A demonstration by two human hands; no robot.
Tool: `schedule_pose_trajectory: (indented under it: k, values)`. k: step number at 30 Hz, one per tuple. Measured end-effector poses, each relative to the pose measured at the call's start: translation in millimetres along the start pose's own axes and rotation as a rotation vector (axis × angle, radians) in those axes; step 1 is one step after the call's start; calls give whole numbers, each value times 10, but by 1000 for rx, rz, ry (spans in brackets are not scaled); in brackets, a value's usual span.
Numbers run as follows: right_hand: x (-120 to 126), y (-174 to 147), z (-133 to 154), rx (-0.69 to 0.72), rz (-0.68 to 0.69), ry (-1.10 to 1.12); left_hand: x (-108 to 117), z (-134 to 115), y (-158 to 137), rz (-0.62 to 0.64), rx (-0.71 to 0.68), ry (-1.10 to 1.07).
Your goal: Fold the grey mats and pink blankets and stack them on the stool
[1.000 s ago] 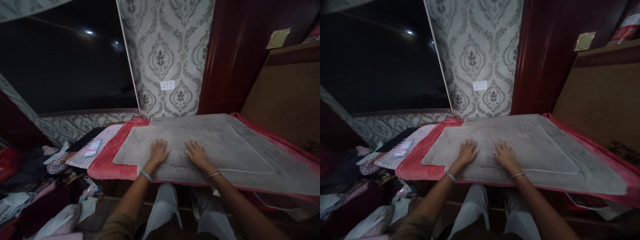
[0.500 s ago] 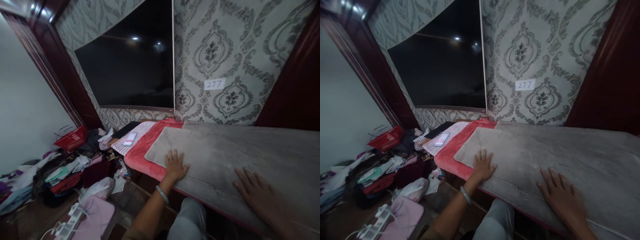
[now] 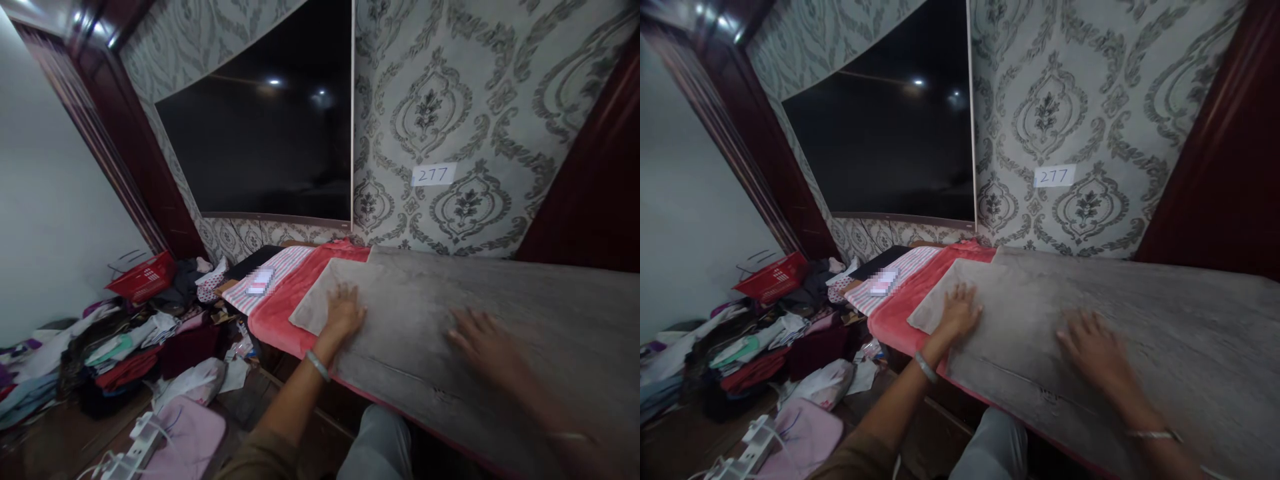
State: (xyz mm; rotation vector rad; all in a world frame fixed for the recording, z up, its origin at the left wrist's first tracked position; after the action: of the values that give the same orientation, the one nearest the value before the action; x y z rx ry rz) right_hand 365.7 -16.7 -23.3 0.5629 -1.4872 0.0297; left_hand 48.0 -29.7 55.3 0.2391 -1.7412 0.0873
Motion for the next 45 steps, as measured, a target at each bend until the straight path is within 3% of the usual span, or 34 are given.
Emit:
schedule_pose_trajectory:
  k: [4, 7, 10, 15, 23, 26, 28, 30, 34, 40, 45]
  values:
    - [14, 267, 479, 86, 109, 4, -273, -283, 44, 19, -181, -31]
    - [-179, 163, 585, 125, 133, 11, -496, -255, -1, 29, -163, -52]
    - [-281, 61, 558, 124, 136, 12, -574, -186, 1, 21, -103, -71]
    - [-240, 54, 554, 113, 153, -5, -503, 17, 139, 28, 6, -47]
    - [-297, 36, 531, 101, 118, 12, -263, 716, 224, 23, 224, 52]
    - [-299, 51, 555, 108, 122, 18, -155, 639, 281, 18, 245, 87]
    - [-286, 79, 574, 109, 136, 29, -109, 440, 364, -24, 219, 92]
    - [-251, 117, 545, 113, 138, 31, -114, 176, 457, -26, 107, 70]
    - [-93, 106, 114, -8, 107, -38, -264, -236, 559, 67, -139, 66]
    - [264, -522, -1054, -391, 182, -103, -460, -303, 692, -68, -142, 141]
    - [493, -1080, -1525, -545, 186, -105, -421, -330, 695, -104, -42, 174]
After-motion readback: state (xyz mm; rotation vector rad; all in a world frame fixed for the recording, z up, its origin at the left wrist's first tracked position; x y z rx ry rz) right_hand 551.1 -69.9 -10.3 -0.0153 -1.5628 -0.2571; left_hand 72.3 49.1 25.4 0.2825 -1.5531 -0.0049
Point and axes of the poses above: each hand's wrist, its own y-axis towards the middle knuckle, its own x-axis out of the back of the hand, z = x × y, the point moved 2 cm from there along y, towards the middle knuckle, and after that the axes turned 14 degrees about x, right-handed, at the moved point
